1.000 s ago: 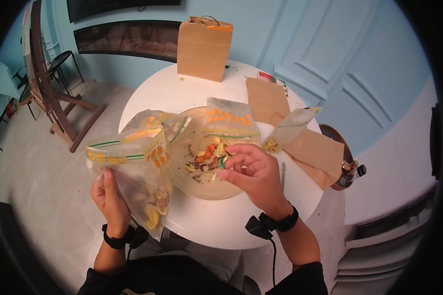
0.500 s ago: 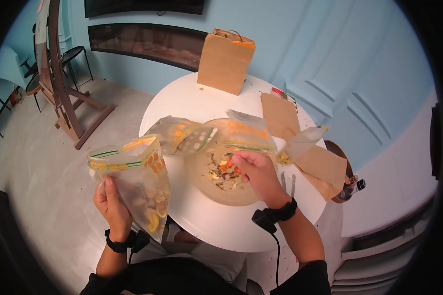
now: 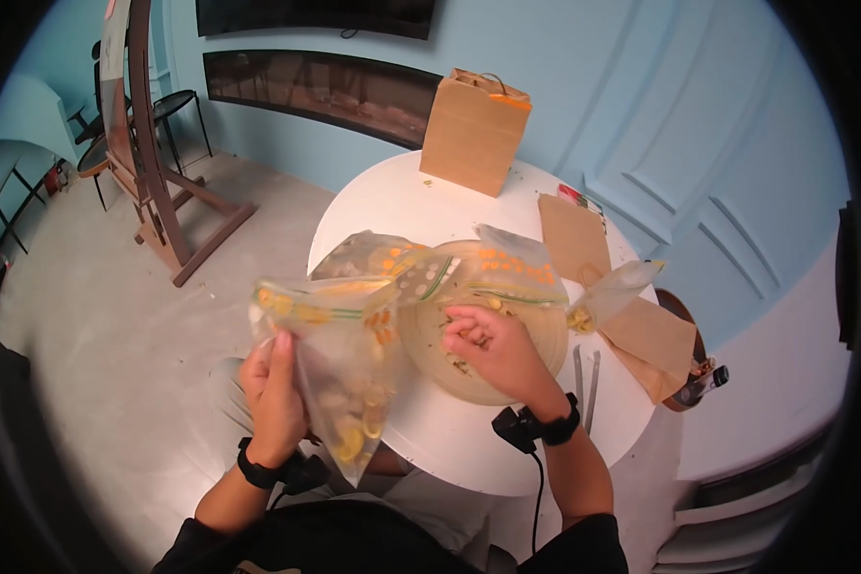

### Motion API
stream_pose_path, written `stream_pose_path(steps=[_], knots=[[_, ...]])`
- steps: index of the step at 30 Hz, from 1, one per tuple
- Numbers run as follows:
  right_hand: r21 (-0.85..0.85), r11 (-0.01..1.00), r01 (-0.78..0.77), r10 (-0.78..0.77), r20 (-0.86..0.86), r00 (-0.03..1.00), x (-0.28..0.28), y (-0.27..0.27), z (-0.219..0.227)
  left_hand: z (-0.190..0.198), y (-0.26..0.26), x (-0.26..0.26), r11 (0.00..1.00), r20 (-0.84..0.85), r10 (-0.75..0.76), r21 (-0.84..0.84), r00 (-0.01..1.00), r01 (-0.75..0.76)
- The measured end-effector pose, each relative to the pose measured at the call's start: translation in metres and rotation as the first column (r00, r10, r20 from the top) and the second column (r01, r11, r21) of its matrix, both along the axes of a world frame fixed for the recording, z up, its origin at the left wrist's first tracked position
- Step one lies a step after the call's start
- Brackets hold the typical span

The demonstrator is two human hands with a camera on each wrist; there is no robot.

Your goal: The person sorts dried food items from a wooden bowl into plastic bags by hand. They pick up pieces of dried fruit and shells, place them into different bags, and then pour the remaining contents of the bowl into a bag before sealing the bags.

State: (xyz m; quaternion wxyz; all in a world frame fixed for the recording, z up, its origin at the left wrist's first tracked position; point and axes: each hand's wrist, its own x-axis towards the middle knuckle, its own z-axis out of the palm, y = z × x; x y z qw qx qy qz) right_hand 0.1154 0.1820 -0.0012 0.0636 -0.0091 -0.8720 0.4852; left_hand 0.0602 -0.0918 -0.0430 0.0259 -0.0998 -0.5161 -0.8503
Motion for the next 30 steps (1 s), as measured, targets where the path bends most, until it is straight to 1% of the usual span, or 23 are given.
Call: stream_pose_path(steps=[1,2,3,4,6,7,8,10,11,13,15,16,17,19,20,22,24,27,30], knots=[[0.112,0.994,0.008,-0.016,0.076,0.997,0.011,-0.009,0.017,0.012,0.007,0.002,0.995,0.053,-0.096,0.038,0.994,0.094],[0.287,0.958,0.027,-0.013,-0.049,0.999,0.014,-0.010,0.017,0.020,0.010,0.000,0.979,0.103,-0.195,0.080,0.975,0.187],[0.450,0.890,0.071,0.008,-0.170,0.985,0.020,-0.010,0.015,0.024,0.012,-0.003,0.939,0.127,-0.337,0.124,0.933,0.322],[0.594,0.793,0.136,0.048,-0.283,0.958,0.024,-0.009,0.013,0.033,0.022,-0.005,0.928,0.181,-0.358,0.179,0.916,0.328],[0.645,0.750,0.147,0.088,-0.318,0.944,0.030,-0.003,0.007,0.051,0.047,-0.005,0.900,0.280,-0.404,0.291,0.871,0.324],[0.672,0.725,0.152,0.110,-0.332,0.937,0.033,0.000,0.004,0.050,0.052,-0.011,0.860,0.272,-0.484,0.325,0.831,0.394],[0.640,0.755,0.142,0.121,-0.349,0.929,0.038,0.000,0.004,0.052,0.056,-0.011,0.794,0.272,-0.572,0.420,0.774,0.440],[0.582,0.805,0.115,0.142,-0.377,0.915,0.051,-0.002,0.006,0.061,0.071,-0.006,0.624,0.239,-0.735,0.606,0.635,0.494],[0.517,0.850,0.099,0.132,-0.392,0.911,0.056,-0.001,0.003,0.053,0.079,-0.006,0.613,0.253,-0.749,0.616,0.613,0.495],[0.382,0.922,0.063,0.110,-0.415,0.903,0.061,0.002,-0.006,0.025,0.099,-0.007,0.586,0.275,-0.777,0.643,0.566,0.493],[0.207,0.978,-0.001,0.082,-0.384,0.920,0.068,0.009,-0.016,0.018,0.116,0.003,0.568,0.297,-0.792,0.679,0.534,0.465],[0.116,0.993,-0.028,0.069,-0.366,0.928,0.073,0.012,-0.019,0.017,0.125,0.008,0.557,0.306,-0.800,0.697,0.516,0.451],[0.036,0.999,-0.001,0.014,-0.353,0.936,0.078,0.014,-0.019,0.022,0.130,0.015,0.589,0.349,-0.781,0.687,0.517,0.425],[-0.121,0.991,0.060,-0.095,-0.309,0.946,0.088,0.019,-0.017,0.019,0.141,0.027,0.603,0.373,-0.774,0.681,0.512,0.415],[-0.157,0.984,0.081,-0.120,-0.254,0.960,0.093,0.022,-0.015,0.017,0.145,0.034,0.610,0.385,-0.770,0.679,0.509,0.409],[-0.225,0.966,0.128,-0.162,-0.139,0.977,0.101,0.028,-0.010,0.005,0.154,0.045,0.588,0.395,-0.786,0.715,0.476,0.378],[-0.248,0.957,0.151,-0.182,-0.111,0.977,0.107,0.031,-0.006,-0.005,0.163,0.055,0.574,0.400,-0.793,0.744,0.459,0.343],[-0.261,0.944,0.200,-0.225,-0.067,0.972,0.109,0.031,0.007,-0.005,0.171,0.066,0.558,0.404,-0.801,0.770,0.442,0.309],[-0.242,0.943,0.227,-0.252,-0.075,0.965,0.110,0.035,0.012,0.008,0.168,0.073,0.517,0.381,-0.834,0.792,0.400,0.325]])
